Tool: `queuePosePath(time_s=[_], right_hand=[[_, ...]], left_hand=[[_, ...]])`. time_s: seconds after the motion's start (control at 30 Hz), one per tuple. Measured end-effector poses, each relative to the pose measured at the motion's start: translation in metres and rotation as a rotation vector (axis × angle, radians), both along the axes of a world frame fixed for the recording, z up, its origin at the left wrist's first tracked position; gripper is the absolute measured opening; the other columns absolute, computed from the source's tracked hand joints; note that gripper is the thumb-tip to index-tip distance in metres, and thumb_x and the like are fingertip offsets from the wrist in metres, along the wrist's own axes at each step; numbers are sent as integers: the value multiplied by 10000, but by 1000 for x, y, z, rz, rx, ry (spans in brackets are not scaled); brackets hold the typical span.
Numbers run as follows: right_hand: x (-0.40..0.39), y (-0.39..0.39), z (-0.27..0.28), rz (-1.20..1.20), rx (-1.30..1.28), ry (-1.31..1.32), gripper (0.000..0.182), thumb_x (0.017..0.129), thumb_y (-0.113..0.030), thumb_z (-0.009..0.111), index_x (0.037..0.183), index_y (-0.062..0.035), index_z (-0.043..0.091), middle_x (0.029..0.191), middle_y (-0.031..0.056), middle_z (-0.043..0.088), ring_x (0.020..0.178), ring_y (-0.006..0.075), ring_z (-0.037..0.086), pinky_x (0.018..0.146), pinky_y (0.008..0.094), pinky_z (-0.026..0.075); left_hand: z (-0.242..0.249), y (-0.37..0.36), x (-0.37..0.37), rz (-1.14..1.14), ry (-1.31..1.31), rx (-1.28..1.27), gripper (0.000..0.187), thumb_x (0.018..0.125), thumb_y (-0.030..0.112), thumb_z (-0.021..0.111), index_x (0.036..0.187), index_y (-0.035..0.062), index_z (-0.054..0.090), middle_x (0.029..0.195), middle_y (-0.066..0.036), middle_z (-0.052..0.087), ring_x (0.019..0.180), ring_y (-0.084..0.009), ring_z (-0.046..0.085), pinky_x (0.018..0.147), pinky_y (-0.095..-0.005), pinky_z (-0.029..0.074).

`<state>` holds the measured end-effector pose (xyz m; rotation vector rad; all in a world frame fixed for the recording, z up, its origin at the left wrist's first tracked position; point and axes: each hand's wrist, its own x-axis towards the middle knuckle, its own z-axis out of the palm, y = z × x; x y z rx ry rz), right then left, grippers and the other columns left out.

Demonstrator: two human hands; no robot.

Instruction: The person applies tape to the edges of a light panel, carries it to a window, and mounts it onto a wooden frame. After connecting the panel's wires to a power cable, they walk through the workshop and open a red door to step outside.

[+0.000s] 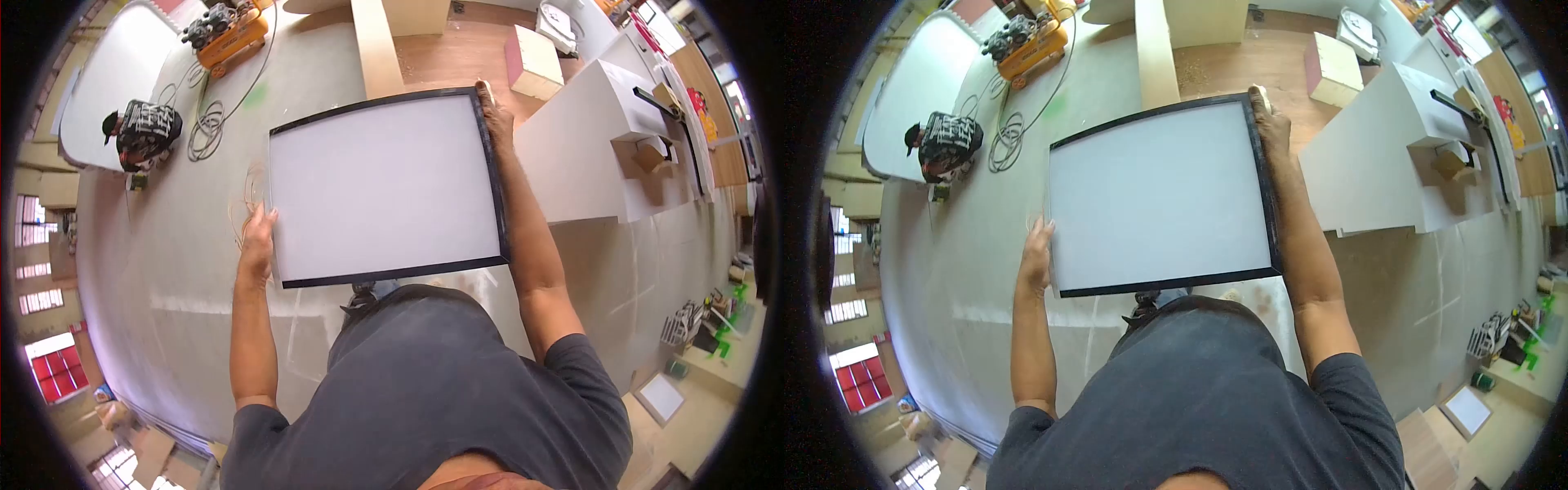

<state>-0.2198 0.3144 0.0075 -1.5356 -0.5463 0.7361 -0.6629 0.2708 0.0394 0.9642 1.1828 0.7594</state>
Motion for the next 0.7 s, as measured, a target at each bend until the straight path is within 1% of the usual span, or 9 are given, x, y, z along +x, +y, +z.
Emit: queuePosePath(time_s=[0.07,0.13,0.23,0.3,0.4,0.5,0.57,0.6,0.7], right_hand=[[8,0,-7,-3,-31,-92,639,852,-572,676,928,63,695,769,61,647,688,136,567,640,291,470],[10,-3,-11,-1,-106,-137,577,854,-565,678,916,8,711,741,52,640,693,125,572,642,285,467],[10,-7,-7,-33,-211,-155,611,842,-589,677,893,19,703,735,49,626,683,121,552,633,289,463],[10,-9,-6,-13,-189,-80,639,837,-609,669,900,27,700,722,47,618,670,120,543,626,291,462],[13,-25,-3,82,-240,26,615,842,-571,682,991,26,686,827,58,640,749,121,559,677,275,457],[10,-57,-9,135,-117,229,540,862,-471,709,1052,31,648,870,48,619,768,117,565,674,285,486],[3,-84,-7,269,-3,221,579,838,-336,760,1236,36,564,1012,70,622,918,140,585,826,293,495],[-3,-94,11,287,-33,208,699,793,-291,802,1307,70,496,1072,114,636,966,151,594,863,290,487],[-5,-105,16,288,-75,177,708,786,-281,808,1309,78,495,1074,126,645,952,163,622,847,285,514]], left_hand=[[-14,2,-3,11,202,70,594,975,189,464,1461,-74,245,1375,-207,469,1230,-254,498,1052,-344,389],[4,-3,7,-16,202,59,591,977,189,465,1458,-75,247,1373,-216,467,1222,-262,505,1050,-346,391],[13,-3,15,-12,195,68,588,974,190,476,1450,-78,259,1369,-227,465,1204,-277,519,1047,-348,394],[13,-3,8,-5,201,69,590,970,192,485,1447,-79,269,1367,-229,465,1195,-283,526,1046,-350,395],[13,7,-3,-93,311,125,614,941,196,534,1436,-80,297,1366,-230,467,1221,-287,505,1055,-360,390],[22,21,2,-147,346,148,648,917,218,578,1433,-74,316,1371,-255,466,1265,-296,475,1077,-367,366],[19,41,5,-145,703,383,666,902,242,610,1422,-73,338,1389,-267,458,1304,-311,445,1098,-379,335],[26,51,17,-168,703,388,666,902,242,610,1422,-73,338,1389,-267,458,1304,-311,445,1098,-379,335],[69,87,84,-287,767,771,601,901,298,609,1355,-66,458,1392,-252,478,1337,-338,419,1117,-401,303]])
